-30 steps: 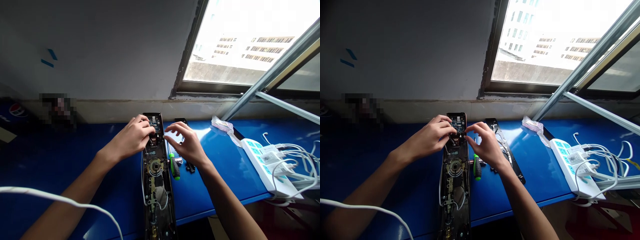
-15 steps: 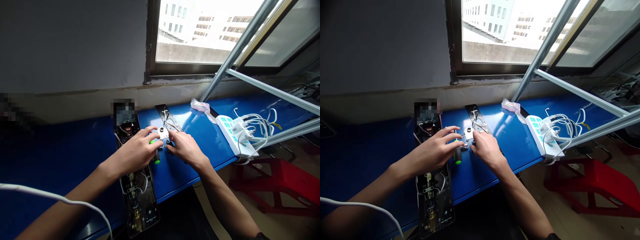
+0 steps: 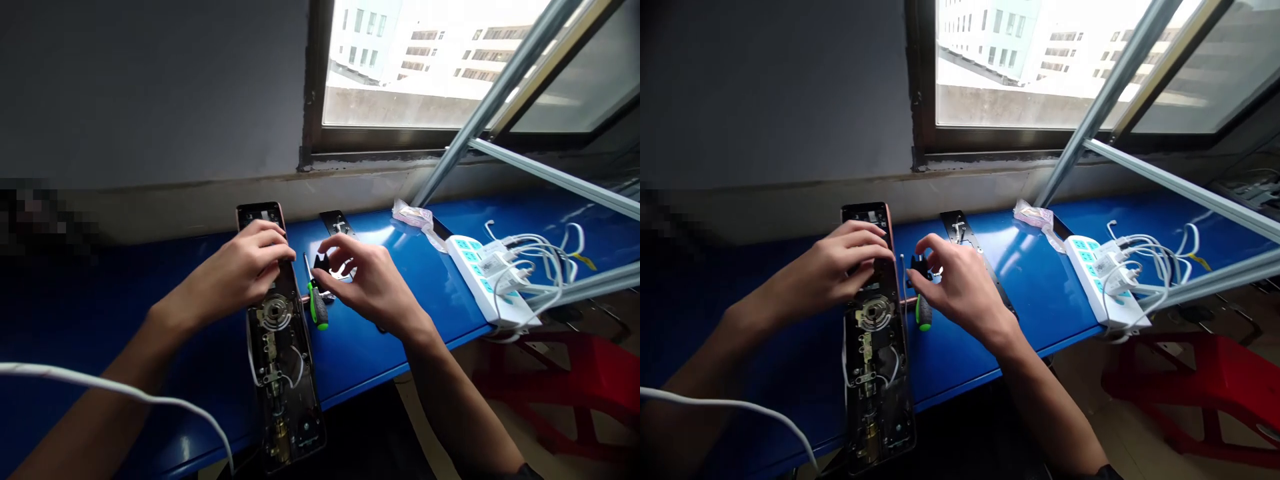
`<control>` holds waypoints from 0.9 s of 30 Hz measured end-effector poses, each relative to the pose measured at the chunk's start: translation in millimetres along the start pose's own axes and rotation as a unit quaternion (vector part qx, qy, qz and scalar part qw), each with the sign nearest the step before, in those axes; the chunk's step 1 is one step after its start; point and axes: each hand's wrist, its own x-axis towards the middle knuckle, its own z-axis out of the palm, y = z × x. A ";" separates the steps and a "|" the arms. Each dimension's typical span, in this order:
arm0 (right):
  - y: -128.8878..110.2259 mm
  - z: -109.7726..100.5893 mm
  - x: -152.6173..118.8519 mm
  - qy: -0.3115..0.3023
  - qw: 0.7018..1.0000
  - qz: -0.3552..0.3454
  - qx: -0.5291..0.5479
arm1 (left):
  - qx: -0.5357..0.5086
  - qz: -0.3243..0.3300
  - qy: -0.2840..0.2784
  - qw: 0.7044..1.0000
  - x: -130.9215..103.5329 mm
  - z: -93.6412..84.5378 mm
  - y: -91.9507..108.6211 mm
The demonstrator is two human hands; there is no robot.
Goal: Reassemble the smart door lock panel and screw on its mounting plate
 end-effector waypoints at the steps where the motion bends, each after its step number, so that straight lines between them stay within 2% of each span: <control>1: -8.6 3.3 6.2 0.003 1.000 -0.013 0.017 | 0.013 -0.024 0.011 1.000 -3.3 -6.3 -7.1; 3: -23.3 14.2 19.1 -0.004 0.999 -0.033 0.018 | 0.029 -0.060 0.013 0.998 -9.9 -13.8 -19.3; 6: -36.1 36.8 36.9 -0.031 0.997 -0.059 -0.039 | 0.027 -0.103 0.004 0.994 -15.8 -14.1 -31.0; 9: -37.5 57.8 48.3 -0.055 0.989 -0.070 -0.117 | 0.014 -0.112 0.000 0.994 -16.8 -9.5 -36.0; 12: -33.9 70.2 52.3 -0.067 0.984 -0.074 -0.147 | 0.009 -0.115 0.002 0.993 -16.6 -7.4 -36.5; 16: -32.4 74.9 52.1 -0.066 0.981 -0.074 -0.169 | 0.008 -0.133 0.004 0.991 -16.3 -8.2 -34.2; 20: -34.3 75.0 49.9 -0.067 0.978 -0.077 -0.180 | 0.025 -0.103 0.014 0.994 -15.0 -6.8 -35.9; 27: -32.8 76.1 47.5 -0.048 0.979 -0.072 -0.187 | 0.006 -0.101 0.064 0.993 -13.2 -4.1 -44.3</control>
